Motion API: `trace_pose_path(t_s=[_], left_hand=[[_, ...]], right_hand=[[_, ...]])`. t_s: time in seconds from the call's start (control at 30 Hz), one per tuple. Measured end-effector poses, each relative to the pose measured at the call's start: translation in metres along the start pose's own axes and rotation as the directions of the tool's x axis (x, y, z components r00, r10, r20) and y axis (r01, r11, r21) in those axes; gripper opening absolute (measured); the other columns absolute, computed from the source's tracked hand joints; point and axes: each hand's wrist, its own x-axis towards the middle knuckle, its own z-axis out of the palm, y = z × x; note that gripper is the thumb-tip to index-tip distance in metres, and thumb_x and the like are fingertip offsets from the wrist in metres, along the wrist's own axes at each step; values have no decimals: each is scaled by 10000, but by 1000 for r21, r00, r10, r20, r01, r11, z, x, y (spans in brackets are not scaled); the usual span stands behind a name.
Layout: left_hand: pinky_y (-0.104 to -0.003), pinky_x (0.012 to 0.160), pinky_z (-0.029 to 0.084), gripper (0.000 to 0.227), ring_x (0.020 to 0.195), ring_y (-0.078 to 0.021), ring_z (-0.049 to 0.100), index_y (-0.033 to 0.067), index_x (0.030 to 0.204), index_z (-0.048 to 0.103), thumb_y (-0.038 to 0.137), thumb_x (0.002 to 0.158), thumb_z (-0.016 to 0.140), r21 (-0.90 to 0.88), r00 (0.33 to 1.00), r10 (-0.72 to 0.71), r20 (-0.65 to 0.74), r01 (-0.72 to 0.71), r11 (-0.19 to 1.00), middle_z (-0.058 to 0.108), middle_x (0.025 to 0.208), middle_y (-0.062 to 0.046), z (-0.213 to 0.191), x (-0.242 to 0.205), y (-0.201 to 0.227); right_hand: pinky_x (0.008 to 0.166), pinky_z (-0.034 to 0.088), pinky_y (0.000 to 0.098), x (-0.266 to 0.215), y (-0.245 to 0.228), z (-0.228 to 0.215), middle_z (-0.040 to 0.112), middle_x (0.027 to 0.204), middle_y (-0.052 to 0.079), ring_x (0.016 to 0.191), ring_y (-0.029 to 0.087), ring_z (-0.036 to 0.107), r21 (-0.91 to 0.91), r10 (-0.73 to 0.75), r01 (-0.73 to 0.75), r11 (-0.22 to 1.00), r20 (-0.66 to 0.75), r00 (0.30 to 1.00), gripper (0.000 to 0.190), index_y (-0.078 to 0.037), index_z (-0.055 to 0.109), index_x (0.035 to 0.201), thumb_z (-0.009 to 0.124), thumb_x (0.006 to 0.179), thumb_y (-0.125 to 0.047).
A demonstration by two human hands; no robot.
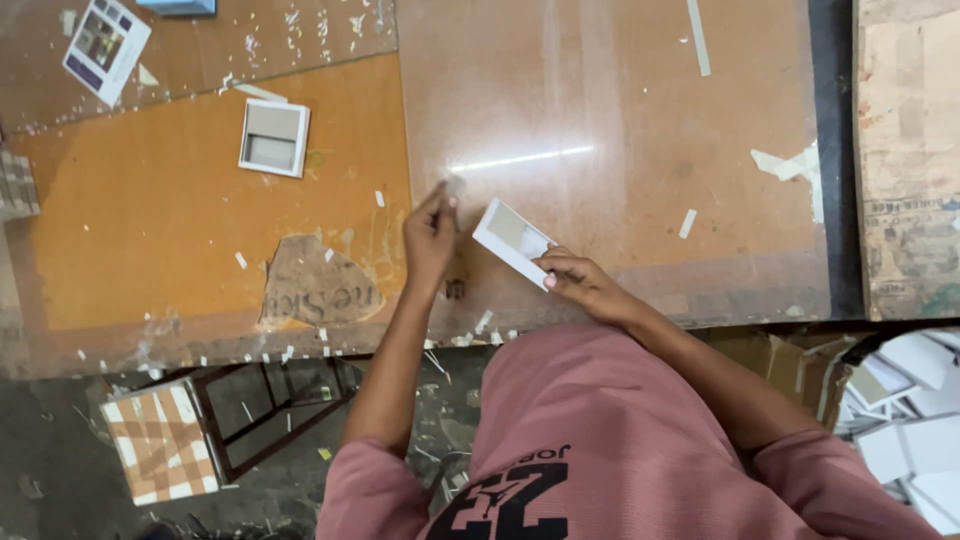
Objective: The person assembles small white cardboard boxes by folding flaps and pressing edges to form rectangular frames. They handle each box one at a time, aligning and securing the sides, then placing the finished units on the table.
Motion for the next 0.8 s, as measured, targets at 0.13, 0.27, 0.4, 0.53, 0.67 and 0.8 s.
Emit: trace_pose_path(t_s=[0.13, 0.27, 0.4, 0.53, 0.67, 0.8], left_hand=[[-278, 518, 436, 479, 569, -122, 514, 40, 1425, 641, 284, 1014, 667, -167, 855, -390, 342, 464, 870, 630, 732, -66, 18, -37, 1], [-263, 724, 557, 443, 808, -111, 656, 7, 1372, 652, 223, 991, 715, -169, 898, -197, 393, 281, 945, 779, 1007, -108, 41, -62, 16], [-290, 830, 615, 386, 931, -146, 755, 1, 1325, 682, 158, 976, 732, -132, 914, -118, 389, 182, 974, 763, 1161, -157, 58, -79, 32], [-300, 844, 595, 384, 992, -191, 758, -26, 1328, 659, 113, 972, 702, -109, 965, -47, 259, 78, 991, 764, 1150, -211, 65, -88, 45], [-318, 756, 581, 361, 852, -215, 766, -22, 1283, 687, 121, 953, 714, -23, 965, -177, 196, 185, 983, 796, 984, -205, 55, -86, 57], [-327, 766, 595, 330, 881, -203, 771, -12, 1298, 677, 111, 991, 685, -33, 979, -91, 181, 99, 995, 775, 1034, -196, 47, -94, 68]], right_hand=[[1100, 408, 394, -6, 13, -4, 577, 1314, 102, 1282, 264, 512, -88, 35, -29, 996, 61, 998, 348, -7, 614, 1322, 590, 1013, -164], [1143, 430, 428, -10, 18, -9, 565, 1362, 149, 1334, 299, 520, -217, -26, 41, 975, 73, 997, 389, -7, 596, 1283, 670, 961, -214], [1112, 426, 447, -10, 10, -2, 547, 1386, 195, 1333, 312, 522, -48, 156, -156, 987, 5, 988, 734, 3, 414, 1493, 716, 934, -365], [1081, 435, 461, -2, 5, 6, 512, 1420, 229, 1319, 323, 500, -84, 167, -166, 983, 8, 986, 907, -3, 288, 1583, 496, 947, -616], [1161, 322, 443, 6, 6, 5, 524, 1469, 177, 1301, 310, 476, -146, 175, -174, 974, -1, 984, 952, -70, 279, 1639, 139, 973, -736], [1189, 302, 416, 6, 22, 5, 539, 1445, 151, 1262, 303, 449, -349, 128, -130, 928, -31, 991, 910, -97, 281, 1656, 172, 1000, -719]])
